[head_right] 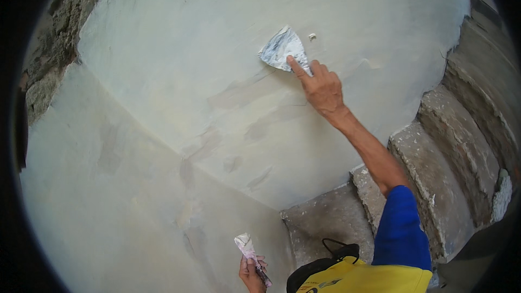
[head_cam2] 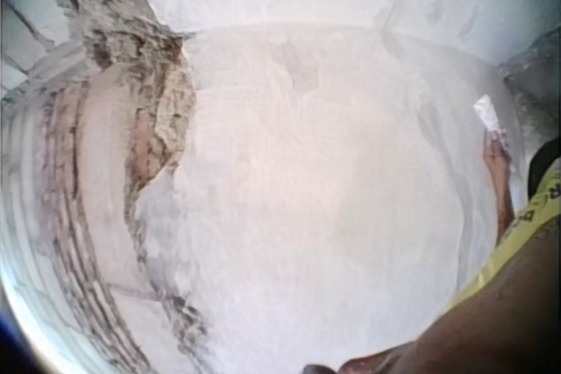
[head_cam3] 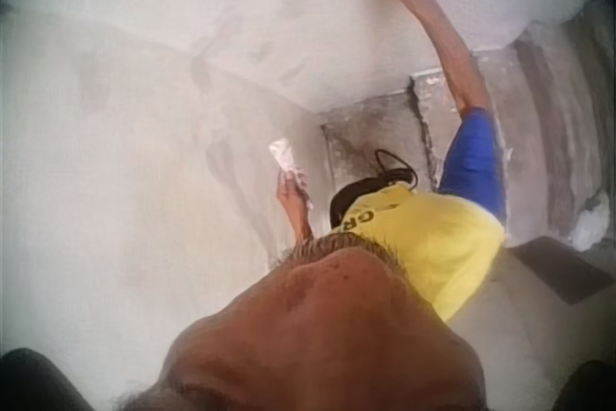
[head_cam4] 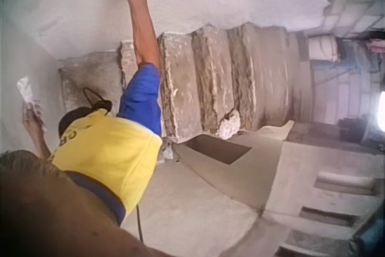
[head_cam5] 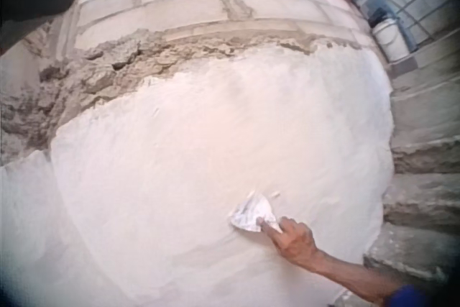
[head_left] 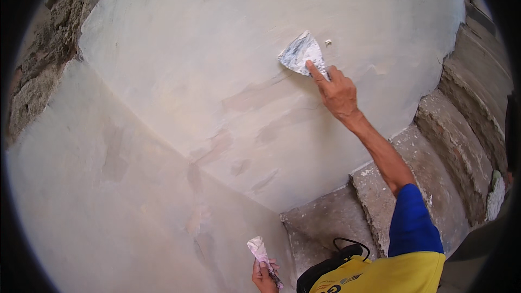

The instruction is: The person applies white putty to a wall and a corner using two putty knives, taking the putty from a small plastic container and smoothing it over the surface.

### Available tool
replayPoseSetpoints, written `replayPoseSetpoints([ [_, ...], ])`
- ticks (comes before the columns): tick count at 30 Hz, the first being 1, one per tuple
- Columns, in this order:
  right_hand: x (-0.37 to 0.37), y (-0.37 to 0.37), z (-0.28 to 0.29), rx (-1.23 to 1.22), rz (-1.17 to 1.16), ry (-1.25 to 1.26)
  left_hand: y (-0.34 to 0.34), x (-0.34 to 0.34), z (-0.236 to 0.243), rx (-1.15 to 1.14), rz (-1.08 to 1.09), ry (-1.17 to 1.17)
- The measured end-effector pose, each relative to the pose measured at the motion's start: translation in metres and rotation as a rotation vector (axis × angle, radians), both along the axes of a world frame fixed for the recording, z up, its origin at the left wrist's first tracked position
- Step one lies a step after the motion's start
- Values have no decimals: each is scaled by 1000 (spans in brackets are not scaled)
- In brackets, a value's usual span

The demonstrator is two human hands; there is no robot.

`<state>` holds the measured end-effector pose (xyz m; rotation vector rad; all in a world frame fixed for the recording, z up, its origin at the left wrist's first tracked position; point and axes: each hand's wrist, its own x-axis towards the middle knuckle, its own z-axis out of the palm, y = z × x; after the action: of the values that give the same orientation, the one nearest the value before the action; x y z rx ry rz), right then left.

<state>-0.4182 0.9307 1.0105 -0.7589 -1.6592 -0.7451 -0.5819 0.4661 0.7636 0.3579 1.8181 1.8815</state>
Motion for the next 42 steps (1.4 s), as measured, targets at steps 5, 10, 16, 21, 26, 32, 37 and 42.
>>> replayPoseSetpoints([
  [5,20,-2,9,-51,-138,-198,3,-10,-1,-36,-58,13],
  [10,68,16,-27,-230,-167,-245,29,-12,12,27,-154,30],
  [16,82,-30,-28,-525,24,-37,31,-12,11,39,-216,26],
  [21,45,-25,21,-594,169,258,26,-7,15,20,-247,13],
  [26,2,-73,-9,-786,214,36,17,-4,14,37,-216,19],
  [32,18,-58,37,-664,202,203,8,-3,9,32,-190,23],
  [37,-19,-59,52,-615,127,193,12,3,13,46,-193,26],
  [42,-38,-94,14,-828,145,-103,9,-2,13,57,-195,21],
])
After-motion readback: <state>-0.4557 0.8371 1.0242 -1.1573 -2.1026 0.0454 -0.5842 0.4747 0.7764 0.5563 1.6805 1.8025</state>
